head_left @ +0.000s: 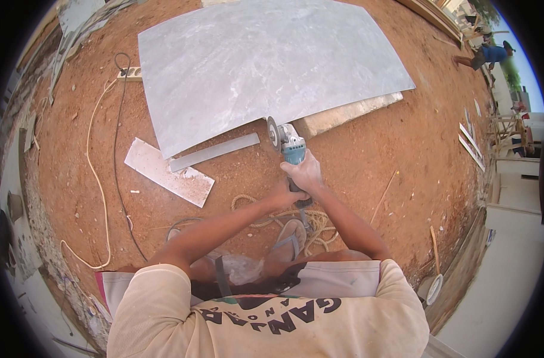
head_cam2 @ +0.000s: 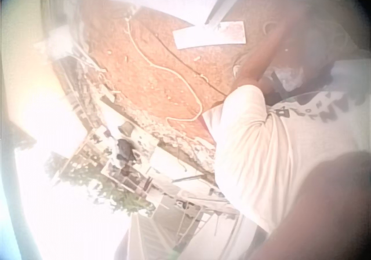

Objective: The person walks through a room under construction and briefly handles a red bag. They then move outside to a construction area and use an angle grinder to cut a large white tile. The person cuts along the edge of the tile, creating a straight cut.

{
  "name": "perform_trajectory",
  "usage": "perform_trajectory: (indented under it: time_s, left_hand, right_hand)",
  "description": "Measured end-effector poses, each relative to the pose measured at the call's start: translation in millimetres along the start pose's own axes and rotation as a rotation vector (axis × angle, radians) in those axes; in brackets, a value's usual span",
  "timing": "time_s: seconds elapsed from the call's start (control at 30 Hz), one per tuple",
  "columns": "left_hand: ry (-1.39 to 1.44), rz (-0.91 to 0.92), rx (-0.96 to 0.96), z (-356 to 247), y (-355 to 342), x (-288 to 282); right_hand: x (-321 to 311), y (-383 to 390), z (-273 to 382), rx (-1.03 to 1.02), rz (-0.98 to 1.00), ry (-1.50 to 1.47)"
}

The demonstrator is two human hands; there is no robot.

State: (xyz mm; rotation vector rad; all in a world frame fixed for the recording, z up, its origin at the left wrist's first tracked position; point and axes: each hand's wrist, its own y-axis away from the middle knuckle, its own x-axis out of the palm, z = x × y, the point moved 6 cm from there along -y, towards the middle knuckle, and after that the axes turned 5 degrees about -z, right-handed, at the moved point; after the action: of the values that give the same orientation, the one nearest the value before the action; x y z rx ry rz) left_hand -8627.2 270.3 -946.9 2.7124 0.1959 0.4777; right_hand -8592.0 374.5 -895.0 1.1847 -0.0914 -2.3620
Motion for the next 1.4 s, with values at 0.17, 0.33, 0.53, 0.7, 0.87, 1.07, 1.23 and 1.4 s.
perform_trajectory:
  time_s: [0.17, 0.33, 0.53, 0.7, 0.87, 1.07, 1.23, 1.4]
  left_hand:
    - [0.0, 0.019, -0.004, 5.4, 2.4, -0.1]
    - [-0.005, 0.034, 0.019, 9.7, 3.1, -4.2]
    - [-0.035, 0.053, 0.0, 15.1, 5.4, -11.6]
    - [0.015, 0.065, -0.032, 11.9, 8.8, -13.7]
    - [-0.044, 0.071, -0.062, 8.4, 10.5, -21.4]
    - [-0.033, 0.078, -0.056, 3.2, 12.4, -24.8]
    - [-0.025, 0.095, -0.027, 10.3, 9.5, -26.2]
    - [-0.028, 0.095, -0.037, 9.5, 10.8, -26.0]
  right_hand:
    - [6.4, 2.8, -5.4, -0.003, -0.009, -0.016]
    - [10.5, 5.3, -7.8, 0.038, -0.013, -0.01]
    - [18.1, 9.0, -8.8, 0.075, -0.019, -0.019]
    - [21.6, 9.1, -9.9, 0.055, -0.053, -0.038]
    - [27.4, 7.2, -8.5, 0.073, -0.03, -0.064]
    - [35.3, 4.1, -14.1, 0.09, -0.049, -0.026]
    - [38.3, 2.4, -15.7, 0.086, -0.048, -0.013]
    - [38.6, 2.0, -16.0, 0.097, -0.045, -0.014]
